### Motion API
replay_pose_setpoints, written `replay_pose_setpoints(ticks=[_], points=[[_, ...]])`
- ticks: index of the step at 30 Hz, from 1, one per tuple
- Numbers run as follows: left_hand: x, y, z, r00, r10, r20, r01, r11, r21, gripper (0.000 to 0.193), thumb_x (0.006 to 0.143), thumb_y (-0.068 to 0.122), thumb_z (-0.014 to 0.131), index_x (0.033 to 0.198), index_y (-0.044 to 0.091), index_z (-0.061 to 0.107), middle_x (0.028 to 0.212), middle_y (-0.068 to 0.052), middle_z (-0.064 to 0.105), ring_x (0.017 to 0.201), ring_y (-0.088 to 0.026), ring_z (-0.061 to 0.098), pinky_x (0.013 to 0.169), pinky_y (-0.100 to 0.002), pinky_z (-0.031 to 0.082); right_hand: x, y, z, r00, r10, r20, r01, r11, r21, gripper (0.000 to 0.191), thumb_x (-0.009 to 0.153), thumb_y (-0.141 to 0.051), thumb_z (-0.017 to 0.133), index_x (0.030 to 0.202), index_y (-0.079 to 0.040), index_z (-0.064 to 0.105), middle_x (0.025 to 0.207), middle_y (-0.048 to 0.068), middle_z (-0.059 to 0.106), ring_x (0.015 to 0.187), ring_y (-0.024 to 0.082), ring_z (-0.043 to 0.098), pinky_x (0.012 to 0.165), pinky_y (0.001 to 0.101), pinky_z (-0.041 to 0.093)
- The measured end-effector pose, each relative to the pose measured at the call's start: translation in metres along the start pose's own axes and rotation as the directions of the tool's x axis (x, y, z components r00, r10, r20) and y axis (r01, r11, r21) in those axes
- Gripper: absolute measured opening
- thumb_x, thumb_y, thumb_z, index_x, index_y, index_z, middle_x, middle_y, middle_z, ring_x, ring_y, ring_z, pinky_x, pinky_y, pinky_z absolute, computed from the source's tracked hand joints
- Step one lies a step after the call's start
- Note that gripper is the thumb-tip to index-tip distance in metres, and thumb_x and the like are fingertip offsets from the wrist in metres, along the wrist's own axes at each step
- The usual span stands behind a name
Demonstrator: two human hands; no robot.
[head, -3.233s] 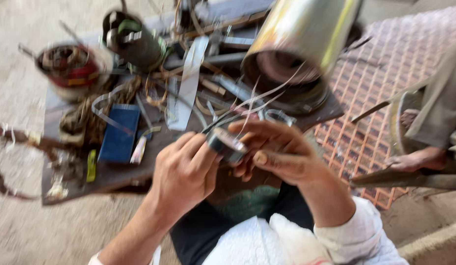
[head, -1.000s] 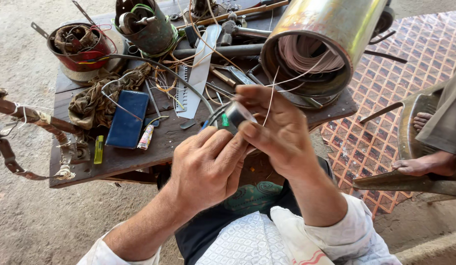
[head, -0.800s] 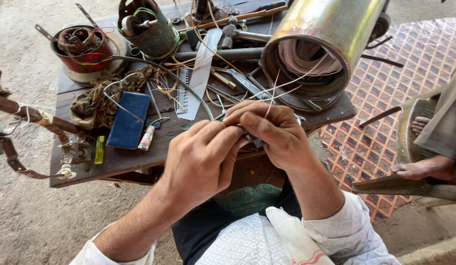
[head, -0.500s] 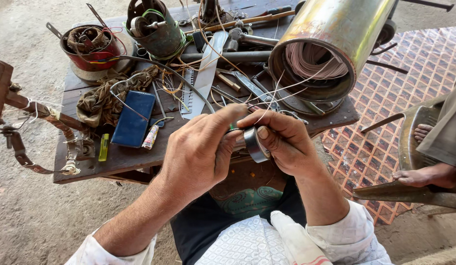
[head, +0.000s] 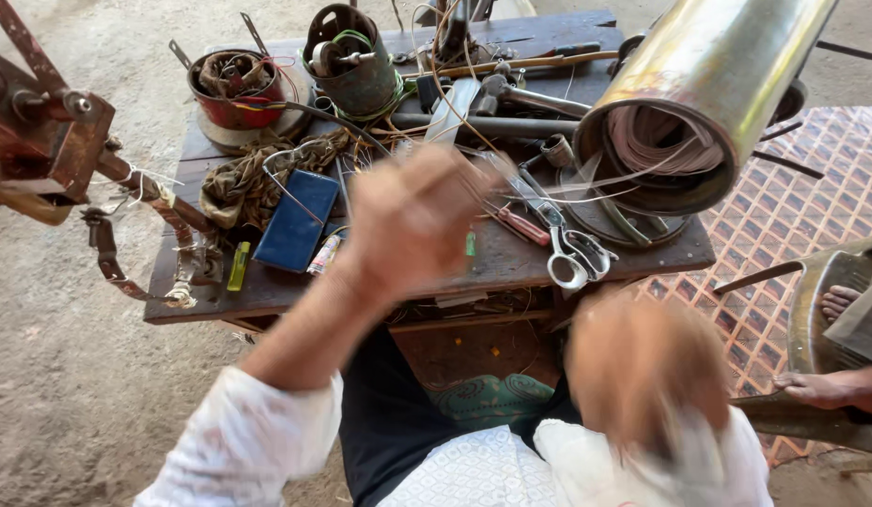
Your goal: The person sits at a cluttered workbench and wraps black tape by hand around a bundle of colored electrical wires, rotating the wire bundle and tape roll to wind the tape along the length of the wires.
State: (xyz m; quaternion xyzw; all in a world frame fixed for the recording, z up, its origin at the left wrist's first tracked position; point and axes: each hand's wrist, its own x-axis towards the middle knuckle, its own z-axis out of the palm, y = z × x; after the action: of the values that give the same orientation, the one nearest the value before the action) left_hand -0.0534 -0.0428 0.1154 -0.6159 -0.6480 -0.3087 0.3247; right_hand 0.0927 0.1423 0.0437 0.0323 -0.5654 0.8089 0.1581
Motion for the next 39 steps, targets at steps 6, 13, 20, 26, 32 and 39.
replay_pose_setpoints(ticks=[6, 13, 20, 26, 32, 39], points=[[0.001, 0.002, 0.000, 0.970, -0.231, 0.074, 0.242, 0.921, -0.306, 0.014, 0.103, 0.008, 0.071, 0.117, 0.008, 0.070, 0.094, -0.007, 0.069, 0.084, -0.024, 0.070, 0.071, -0.038, 0.055, -0.020, -0.039, 0.025, 1.000, 0.011, 0.007, -0.007, 0.905, -0.426, 0.015, 0.096, -0.012, 0.067, 0.090, 0.002, 0.069, 0.085, 0.007, 0.067, 0.071, 0.014, 0.059, 0.062, 0.0277, 0.047], [-0.047, -0.001, -0.013, 0.910, -0.396, 0.127, 0.415, 0.861, -0.294, 0.024, 0.094, 0.014, 0.075, 0.116, 0.004, 0.070, 0.110, -0.013, 0.073, 0.099, -0.028, 0.071, 0.084, -0.037, 0.056, -0.017, 0.110, -0.082, 0.939, 0.249, -0.238, -0.341, 0.776, -0.531, 0.021, 0.099, -0.017, 0.066, 0.104, 0.001, 0.075, 0.079, 0.000, 0.071, 0.073, 0.005, 0.062, 0.065, 0.0222, 0.050], [-0.178, -0.012, -0.023, 0.514, -0.857, -0.019, 0.592, 0.371, -0.715, 0.018, 0.109, 0.021, 0.071, 0.118, 0.005, 0.074, 0.102, -0.005, 0.073, 0.091, -0.010, 0.067, 0.079, -0.022, 0.054, 0.032, 0.129, -0.068, 0.886, 0.273, -0.375, -0.464, 0.523, -0.716, 0.023, 0.092, -0.019, 0.073, 0.110, -0.003, 0.075, 0.082, 0.009, 0.076, 0.074, 0.015, 0.070, 0.066, 0.0303, 0.053], [-0.290, 0.029, 0.007, 0.000, -0.950, 0.313, 0.744, -0.209, -0.634, 0.023, 0.093, 0.017, 0.073, 0.110, 0.001, 0.076, 0.090, -0.006, 0.074, 0.082, -0.012, 0.068, 0.074, -0.026, 0.056, 0.047, 0.147, -0.053, 0.974, -0.170, -0.147, -0.013, 0.611, -0.792, 0.035, 0.085, -0.004, 0.073, 0.119, 0.000, 0.067, 0.109, 0.010, 0.073, 0.096, 0.012, 0.069, 0.082, 0.0261, 0.055], [-0.309, 0.030, 0.023, 0.042, -0.900, 0.435, 0.735, -0.267, -0.623, 0.026, 0.090, 0.015, 0.075, 0.111, -0.001, 0.075, 0.095, -0.007, 0.077, 0.086, -0.012, 0.068, 0.076, -0.026, 0.053, 0.006, 0.160, -0.020, 0.970, 0.106, -0.219, -0.211, 0.815, -0.540, 0.019, 0.093, -0.004, 0.071, 0.111, 0.001, 0.071, 0.095, 0.003, 0.075, 0.085, 0.008, 0.067, 0.075, 0.0211, 0.054], [-0.247, 0.014, 0.036, 0.513, -0.833, 0.208, 0.669, 0.236, -0.705, 0.057, 0.087, 0.021, 0.083, 0.134, -0.001, 0.060, 0.131, -0.013, 0.067, 0.125, -0.022, 0.063, 0.110, -0.035, 0.047, -0.015, 0.089, -0.014, 0.801, -0.502, -0.327, 0.173, 0.716, -0.676, 0.018, 0.111, -0.015, 0.072, 0.108, 0.001, 0.067, 0.100, 0.007, 0.070, 0.086, 0.011, 0.065, 0.081, 0.0245, 0.054]])
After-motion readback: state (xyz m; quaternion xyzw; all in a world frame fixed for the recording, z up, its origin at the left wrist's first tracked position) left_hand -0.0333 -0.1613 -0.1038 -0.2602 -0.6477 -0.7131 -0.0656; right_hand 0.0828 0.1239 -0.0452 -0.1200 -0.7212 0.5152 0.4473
